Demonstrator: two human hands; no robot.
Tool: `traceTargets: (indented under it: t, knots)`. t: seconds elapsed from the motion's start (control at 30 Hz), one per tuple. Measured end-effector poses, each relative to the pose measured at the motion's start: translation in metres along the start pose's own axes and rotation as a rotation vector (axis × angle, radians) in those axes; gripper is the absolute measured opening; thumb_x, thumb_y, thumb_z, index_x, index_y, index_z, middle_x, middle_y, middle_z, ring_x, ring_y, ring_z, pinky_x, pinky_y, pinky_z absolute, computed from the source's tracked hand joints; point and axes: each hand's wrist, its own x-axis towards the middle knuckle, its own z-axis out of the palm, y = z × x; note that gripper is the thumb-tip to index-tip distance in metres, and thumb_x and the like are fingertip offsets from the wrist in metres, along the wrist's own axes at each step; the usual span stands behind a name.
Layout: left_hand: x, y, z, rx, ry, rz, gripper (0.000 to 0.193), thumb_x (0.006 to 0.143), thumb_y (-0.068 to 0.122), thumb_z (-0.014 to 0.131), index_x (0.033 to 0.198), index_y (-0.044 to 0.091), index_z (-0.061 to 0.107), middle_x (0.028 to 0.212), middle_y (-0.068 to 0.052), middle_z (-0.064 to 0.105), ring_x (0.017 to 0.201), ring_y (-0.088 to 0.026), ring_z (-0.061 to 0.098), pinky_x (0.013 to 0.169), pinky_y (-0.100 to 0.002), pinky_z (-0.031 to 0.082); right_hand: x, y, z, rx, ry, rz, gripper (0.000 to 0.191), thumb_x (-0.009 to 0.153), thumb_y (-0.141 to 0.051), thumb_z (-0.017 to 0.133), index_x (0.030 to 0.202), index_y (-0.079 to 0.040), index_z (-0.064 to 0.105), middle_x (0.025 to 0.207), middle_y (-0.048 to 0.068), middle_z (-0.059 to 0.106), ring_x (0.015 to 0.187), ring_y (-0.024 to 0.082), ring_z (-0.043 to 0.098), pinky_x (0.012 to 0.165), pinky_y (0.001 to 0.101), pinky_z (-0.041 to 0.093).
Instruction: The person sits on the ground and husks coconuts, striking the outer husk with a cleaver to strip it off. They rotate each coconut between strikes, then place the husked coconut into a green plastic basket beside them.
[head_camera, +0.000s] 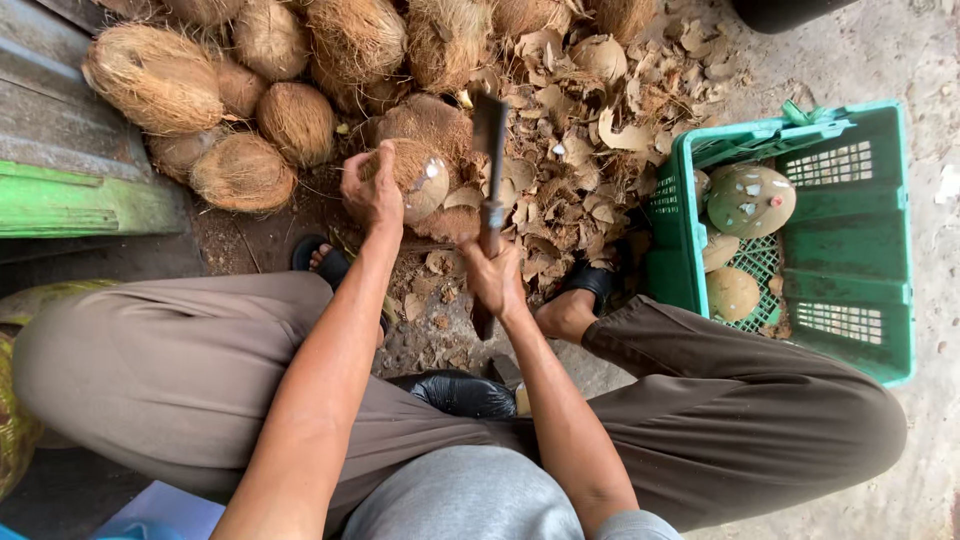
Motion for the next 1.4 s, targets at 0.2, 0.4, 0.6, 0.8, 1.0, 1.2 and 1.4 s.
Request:
traceTargets:
  t: [0.2, 0.4, 0.6, 0.8, 1.0, 1.2, 1.4]
  knots:
    - [-0.009, 0.017, 0.011, -0.209, 0.165, -0.465, 0.049, 0.079, 0.058, 0.075, 0.096, 0.015, 0.06, 0.109, -0.009, 0.06, 0.098, -0.026, 0.059, 0.083, -0.051, 0.051, 0.0, 0.017, -0.041, -0.468, 0.028, 0.205, 0.023, 0.097, -0.032, 0.062, 0.089, -0.011, 0.067, 0.068, 0.003, 0.065, 0.046, 0.009, 0.049, 0.04, 0.0295, 0.045]
    - [0.016, 0.005, 0.004, -0.127, -0.224, 0.107, 0.039, 0.076, 0.053, 0.077, 0.085, 0.016, 0.071, 0.098, -0.006, 0.072, 0.097, -0.023, 0.068, 0.083, -0.046, 0.057, 0.012, -0.021, -0.087, -0.244, 0.383, 0.142, 0.028, 0.099, -0.033, 0.063, 0.086, -0.008, 0.063, 0.066, 0.0, 0.068, 0.044, 0.008, 0.054, 0.036, 0.0283, 0.047]
    - [0.035, 0.008, 0.017, 0.153, -0.344, 0.041, 0.042, 0.077, 0.058, 0.074, 0.087, 0.018, 0.068, 0.101, -0.011, 0.069, 0.095, -0.026, 0.068, 0.079, -0.047, 0.058, -0.011, -0.041, -0.071, 0.154, 0.204, -0.277, 0.034, 0.105, -0.032, 0.063, 0.079, -0.012, 0.051, 0.053, -0.002, 0.053, 0.04, 0.008, 0.048, 0.036, 0.0262, 0.04]
    - [0.035, 0.011, 0.017, 0.162, -0.328, 0.059, 0.041, 0.075, 0.057, 0.073, 0.089, 0.019, 0.068, 0.102, -0.01, 0.068, 0.09, -0.025, 0.07, 0.073, -0.044, 0.06, -0.016, -0.03, 0.004, 0.149, -0.144, 0.074, 0.033, 0.101, -0.028, 0.067, 0.075, -0.011, 0.056, 0.055, -0.002, 0.053, 0.04, 0.007, 0.045, 0.034, 0.0253, 0.038]
    - [0.034, 0.018, 0.009, 0.13, -0.303, -0.055, 0.043, 0.076, 0.055, 0.074, 0.087, 0.014, 0.068, 0.098, -0.011, 0.069, 0.088, -0.026, 0.066, 0.071, -0.046, 0.053, -0.021, -0.036, -0.017, 0.323, 0.004, -0.398, 0.037, 0.103, -0.027, 0.066, 0.073, -0.008, 0.058, 0.056, 0.001, 0.057, 0.04, 0.009, 0.051, 0.036, 0.029, 0.047]
    - [0.03, 0.015, 0.013, 0.168, -0.315, -0.062, 0.039, 0.076, 0.052, 0.072, 0.089, 0.016, 0.067, 0.098, -0.008, 0.065, 0.088, -0.025, 0.064, 0.073, -0.048, 0.055, -0.016, -0.032, 0.013, 0.006, 0.012, -0.146, 0.028, 0.098, -0.027, 0.063, 0.075, -0.012, 0.059, 0.057, 0.002, 0.059, 0.041, 0.01, 0.053, 0.034, 0.0289, 0.048]
    - [0.031, 0.01, 0.015, 0.169, -0.259, 0.003, 0.038, 0.082, 0.05, 0.073, 0.091, 0.014, 0.068, 0.096, -0.01, 0.068, 0.084, -0.022, 0.063, 0.071, -0.043, 0.05, -0.014, -0.024, -0.001, 0.037, -0.02, -0.253, 0.025, 0.097, -0.029, 0.064, 0.08, -0.011, 0.06, 0.062, -0.003, 0.058, 0.045, 0.007, 0.051, 0.039, 0.0284, 0.048]
